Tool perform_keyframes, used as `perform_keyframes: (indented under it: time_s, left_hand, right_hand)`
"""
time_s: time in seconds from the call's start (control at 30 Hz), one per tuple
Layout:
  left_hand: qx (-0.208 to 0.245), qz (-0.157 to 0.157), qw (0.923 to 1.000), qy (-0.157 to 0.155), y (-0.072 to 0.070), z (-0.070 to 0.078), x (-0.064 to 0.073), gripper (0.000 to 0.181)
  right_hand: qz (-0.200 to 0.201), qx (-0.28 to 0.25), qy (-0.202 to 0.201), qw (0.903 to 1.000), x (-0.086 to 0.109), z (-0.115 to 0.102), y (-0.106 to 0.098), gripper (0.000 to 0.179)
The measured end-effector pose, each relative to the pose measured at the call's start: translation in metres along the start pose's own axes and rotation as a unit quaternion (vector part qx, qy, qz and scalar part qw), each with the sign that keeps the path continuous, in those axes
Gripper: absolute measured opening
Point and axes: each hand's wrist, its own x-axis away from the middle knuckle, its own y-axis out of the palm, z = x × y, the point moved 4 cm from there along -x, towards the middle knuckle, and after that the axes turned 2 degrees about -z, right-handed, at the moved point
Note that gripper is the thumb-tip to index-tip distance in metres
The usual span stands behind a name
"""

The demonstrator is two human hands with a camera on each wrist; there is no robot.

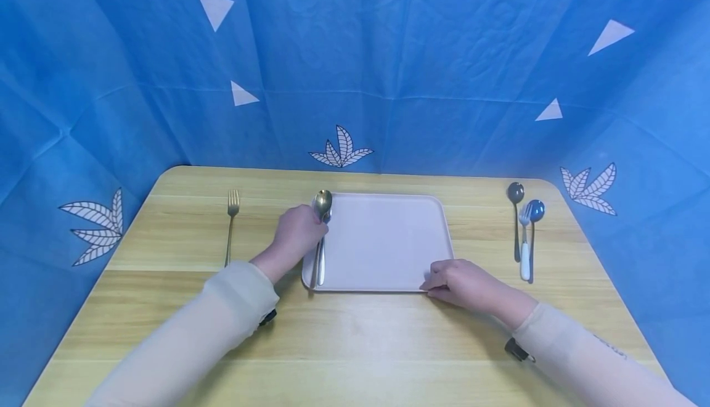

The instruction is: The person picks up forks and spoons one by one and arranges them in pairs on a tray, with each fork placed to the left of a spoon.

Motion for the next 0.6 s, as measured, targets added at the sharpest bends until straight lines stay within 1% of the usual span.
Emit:
perform_keyframes:
  time_s: [0.23,0.4,0.6]
  left_hand:
    - [0.001,-0.011,0.9998,-0.014,0.009,0.005,-0.002,0.038]
    - [0.008,-0.012,0.9998,-0.011,0.014,0.009,-0.003,0.037]
    - [0.015,-0.010,0.9998,-0.011,0.020,0.012,-0.004,0.035]
  right_hand:
    - [0.008,0.003,-0.003,1.0000,0.000,0.000,0.000,0.016]
    - [0.003,-0.002,0.000,1.0000,0.000,0.001,0.000,0.016]
    - [0.008,-0.001,-0.007,0.9999,0.000,0.000,-0.001,0.015]
